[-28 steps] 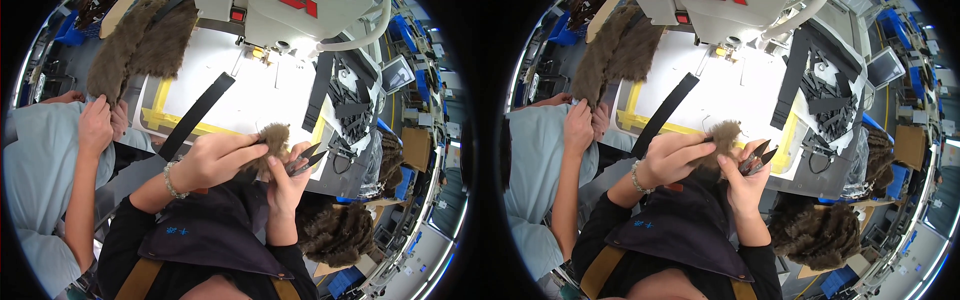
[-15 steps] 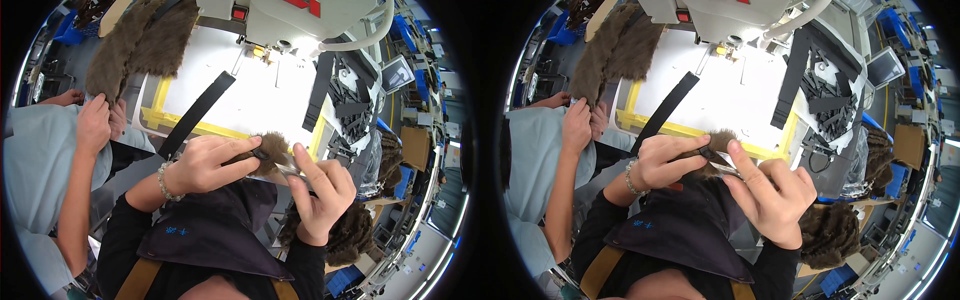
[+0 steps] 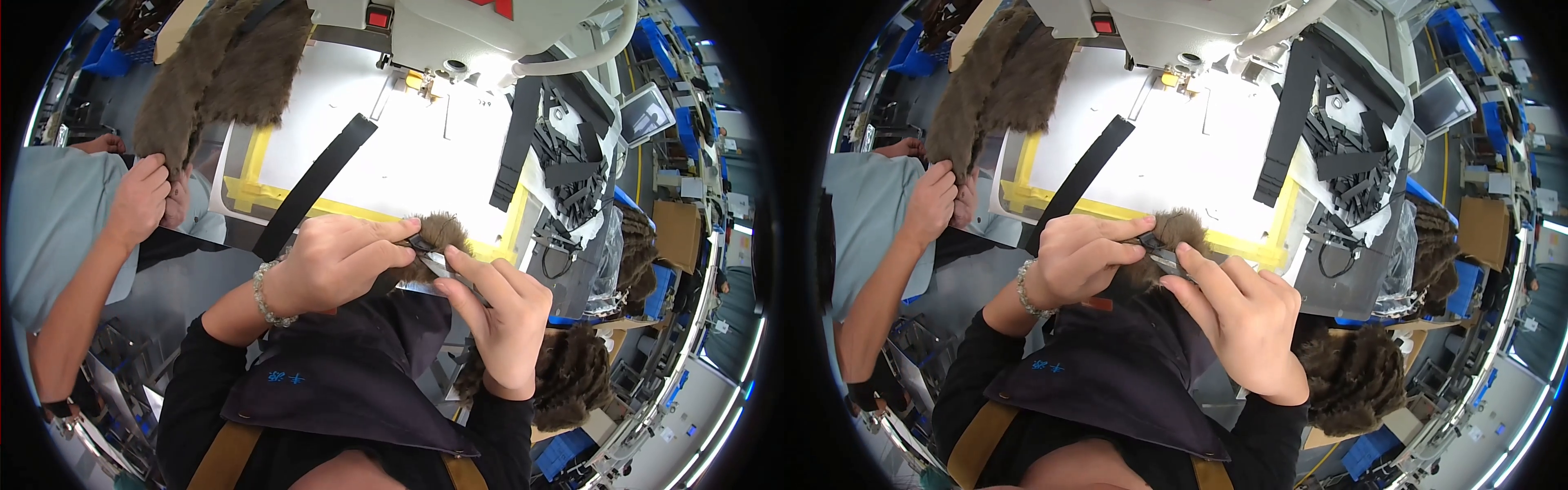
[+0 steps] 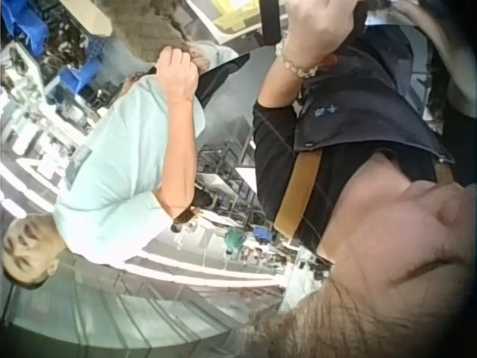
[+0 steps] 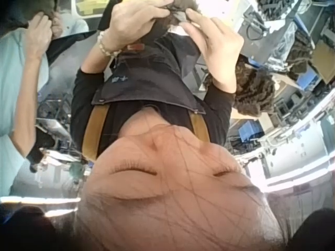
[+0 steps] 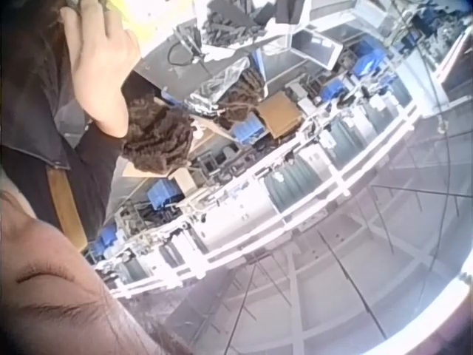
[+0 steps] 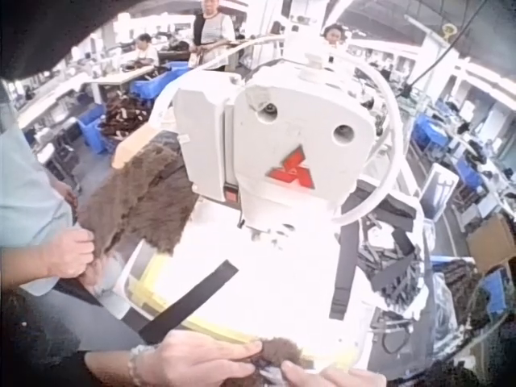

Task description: Assembling fur components by attaching straps and buckles using small hand tools.

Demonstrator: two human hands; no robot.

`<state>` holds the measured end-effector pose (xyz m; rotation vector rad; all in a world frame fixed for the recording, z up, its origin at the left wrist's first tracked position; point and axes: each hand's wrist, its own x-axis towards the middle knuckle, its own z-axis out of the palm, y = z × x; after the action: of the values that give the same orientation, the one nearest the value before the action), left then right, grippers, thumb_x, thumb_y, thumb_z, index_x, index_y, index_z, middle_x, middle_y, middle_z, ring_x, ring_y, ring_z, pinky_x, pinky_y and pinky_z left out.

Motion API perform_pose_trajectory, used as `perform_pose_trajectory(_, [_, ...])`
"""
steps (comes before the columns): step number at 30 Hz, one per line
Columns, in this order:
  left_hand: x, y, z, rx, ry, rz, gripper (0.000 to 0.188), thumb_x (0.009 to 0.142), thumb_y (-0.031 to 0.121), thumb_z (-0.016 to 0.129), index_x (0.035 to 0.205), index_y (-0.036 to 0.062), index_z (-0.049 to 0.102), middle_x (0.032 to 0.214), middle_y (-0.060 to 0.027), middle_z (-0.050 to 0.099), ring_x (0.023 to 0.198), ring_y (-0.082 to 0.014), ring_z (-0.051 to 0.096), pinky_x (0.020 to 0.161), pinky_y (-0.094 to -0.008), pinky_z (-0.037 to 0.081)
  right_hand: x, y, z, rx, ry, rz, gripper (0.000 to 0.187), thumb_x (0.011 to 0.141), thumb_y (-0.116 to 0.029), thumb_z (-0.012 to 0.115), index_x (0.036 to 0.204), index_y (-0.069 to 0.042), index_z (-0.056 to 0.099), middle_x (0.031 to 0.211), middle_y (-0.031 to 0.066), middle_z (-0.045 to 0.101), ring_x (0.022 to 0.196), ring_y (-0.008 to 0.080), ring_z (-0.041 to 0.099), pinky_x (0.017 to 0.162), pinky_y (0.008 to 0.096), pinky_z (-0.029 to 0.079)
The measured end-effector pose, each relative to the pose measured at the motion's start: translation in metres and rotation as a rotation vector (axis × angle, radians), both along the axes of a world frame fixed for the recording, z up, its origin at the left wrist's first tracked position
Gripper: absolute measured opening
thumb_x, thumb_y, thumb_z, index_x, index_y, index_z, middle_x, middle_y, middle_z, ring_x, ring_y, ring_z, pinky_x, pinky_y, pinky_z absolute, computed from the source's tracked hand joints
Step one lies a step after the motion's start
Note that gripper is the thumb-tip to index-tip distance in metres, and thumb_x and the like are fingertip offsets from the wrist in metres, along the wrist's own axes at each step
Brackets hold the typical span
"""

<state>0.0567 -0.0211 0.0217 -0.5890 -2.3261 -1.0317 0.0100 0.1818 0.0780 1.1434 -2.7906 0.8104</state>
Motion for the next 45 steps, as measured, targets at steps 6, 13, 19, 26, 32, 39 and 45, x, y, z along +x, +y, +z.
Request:
perform_pose_trajectory(6, [0.001,0.001,0.001,0.016,-0.029,-0.005,0.008,0.069,-0.002,0.065,0.072,0.0027,0.059,0.093,-0.0138,0.068,0.061,-0.018,0.064,0.052,-0.0265,0.051,-0.005,0.0,-0.004,-0.095,-0.136,0.022,0.025,0.072,-0.022,0.074,0.091,-0.008,0.067,0.058,0.0038,0.052,0.046,0.0207,0.051,0.044,0.0297,0.04])
perform_pose_trajectory(13, [0.0,0.002,-0.006,0.095,-0.033,-0.003,0.018,0.06,-0.007,0.063,0.068,0.0052,0.054,0.095,-0.0133,0.068,0.049,-0.0147,0.055,0.044,-0.0243,0.042,-0.009,-0.002,-0.003,-0.179,-0.255,0.009,0.021,0.073,-0.018,0.072,0.088,-0.004,0.066,0.071,0.0085,0.064,0.058,0.0251,0.061,0.051,0.0304,0.046])
perform_pose_trajectory(19, [-0.001,0.002,-0.004,0.091,-0.052,-0.003,0.018,0.06,-0.008,0.064,0.067,0.0055,0.053,0.094,-0.0131,0.068,0.049,-0.0147,0.055,0.045,-0.0243,0.043,-0.011,-0.003,-0.002,-0.177,-0.294,0.01,0.021,0.074,-0.018,0.072,0.087,-0.004,0.066,0.072,0.0091,0.064,0.059,0.0256,0.061,0.052,0.0303,0.047])
perform_pose_trajectory(26, [0.0,0.0,0.003,0.057,-0.074,-0.007,0.013,0.067,-0.003,0.067,0.076,0.0004,0.059,0.079,-0.0086,0.068,0.052,-0.0171,0.059,0.049,-0.0282,0.047,-0.011,-0.003,-0.002,-0.178,-0.316,0.009,0.02,0.074,-0.019,0.072,0.085,-0.003,0.065,0.07,0.0102,0.063,0.057,0.0247,0.06,0.051,0.0296,0.046])
perform_pose_trajectory(32, [0.0,0.0,0.0,0.033,-0.012,0.008,0.013,0.069,0.0,0.066,0.068,0.0029,0.054,0.086,-0.0096,0.068,0.051,-0.0167,0.058,0.047,-0.0279,0.046,-0.01,-0.006,0.005,-0.083,-0.367,-0.031,0.017,0.073,-0.011,0.073,0.08,0.001,0.063,0.067,0.0104,0.064,0.057,0.0181,0.062,0.054,0.0235,0.044])
perform_pose_trajectory(39, [-0.002,0.001,0.001,0.02,0.031,0.001,0.012,0.07,0.003,0.067,0.07,0.0023,0.055,0.089,-0.0093,0.068,0.052,-0.0159,0.059,0.047,-0.0276,0.046,-0.011,-0.004,-0.001,-0.072,-0.313,-0.037,0.021,0.071,-0.014,0.075,0.073,0.0,0.059,0.061,0.0088,0.062,0.05,0.0147,0.057,0.049,0.022,0.041])
perform_pose_trajectory(45, [-0.002,-0.001,0.002,-0.029,0.007,-0.008,0.01,0.07,0.0,0.066,0.073,0.0011,0.057,0.09,-0.0108,0.068,0.057,-0.0169,0.062,0.049,-0.0271,0.047,-0.015,0.002,-0.005,-0.162,-0.304,-0.026,0.027,0.07,-0.02,0.077,0.069,-0.004,0.056,0.054,0.0057,0.053,0.043,0.0168,0.049,0.042,0.0273,0.037])
